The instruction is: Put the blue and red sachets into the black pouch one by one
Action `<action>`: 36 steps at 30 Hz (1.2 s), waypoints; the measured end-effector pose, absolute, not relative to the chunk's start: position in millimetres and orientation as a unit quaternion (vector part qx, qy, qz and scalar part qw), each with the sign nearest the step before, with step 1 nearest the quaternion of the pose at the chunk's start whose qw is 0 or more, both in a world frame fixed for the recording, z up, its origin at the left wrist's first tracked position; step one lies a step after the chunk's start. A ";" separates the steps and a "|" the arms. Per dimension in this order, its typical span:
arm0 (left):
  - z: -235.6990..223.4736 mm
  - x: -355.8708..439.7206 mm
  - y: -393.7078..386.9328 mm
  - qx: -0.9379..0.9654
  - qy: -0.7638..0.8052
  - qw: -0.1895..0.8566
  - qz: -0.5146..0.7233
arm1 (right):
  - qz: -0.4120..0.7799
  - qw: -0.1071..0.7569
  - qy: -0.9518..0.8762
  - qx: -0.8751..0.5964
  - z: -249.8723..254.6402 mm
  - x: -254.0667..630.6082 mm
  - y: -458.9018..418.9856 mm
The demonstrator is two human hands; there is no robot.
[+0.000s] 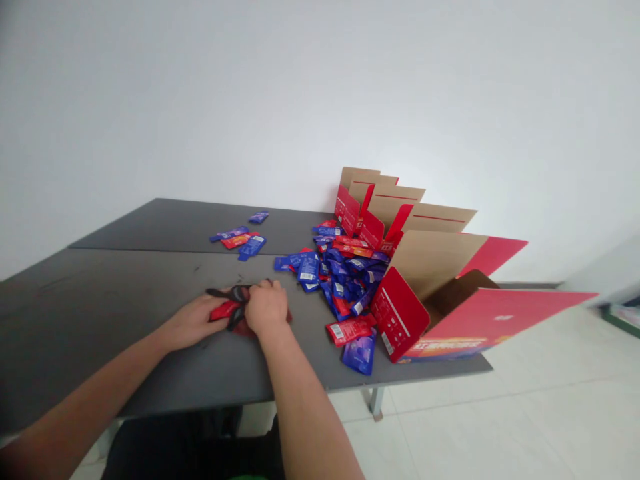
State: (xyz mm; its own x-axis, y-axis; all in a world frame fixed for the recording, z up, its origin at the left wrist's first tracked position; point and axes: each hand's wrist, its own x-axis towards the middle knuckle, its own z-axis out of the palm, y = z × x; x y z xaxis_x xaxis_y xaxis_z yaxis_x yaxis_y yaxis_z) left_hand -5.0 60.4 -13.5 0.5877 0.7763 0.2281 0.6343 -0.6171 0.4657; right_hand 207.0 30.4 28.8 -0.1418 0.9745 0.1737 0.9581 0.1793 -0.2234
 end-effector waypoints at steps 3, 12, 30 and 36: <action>-17.2 -7.5 60.9 0.873 0.425 0.148 0.190 | 0.030 0.122 -0.698 -0.705 37.8 232.4 38.3; -9.6 -4.2 59.2 0.877 0.409 0.159 0.194 | 0.035 0.150 -0.807 -0.570 28.4 196.5 32.3; -12.0 -5.6 58.8 0.873 0.421 0.156 0.191 | 0.034 0.127 -0.730 -0.671 32.8 225.1 40.9; -15.0 -7.1 62.4 0.873 0.423 0.165 0.176 | 0.015 0.152 -0.776 -0.612 36.3 202.3 36.7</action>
State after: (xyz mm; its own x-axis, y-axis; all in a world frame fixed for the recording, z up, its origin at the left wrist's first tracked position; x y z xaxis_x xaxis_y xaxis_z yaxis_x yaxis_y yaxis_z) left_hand -7.1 62.4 -15.0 0.5796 0.7976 0.1671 0.6816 -0.5868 0.4370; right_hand 202.3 36.7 36.3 -0.2046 0.9542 0.2185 0.9452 0.2505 -0.2092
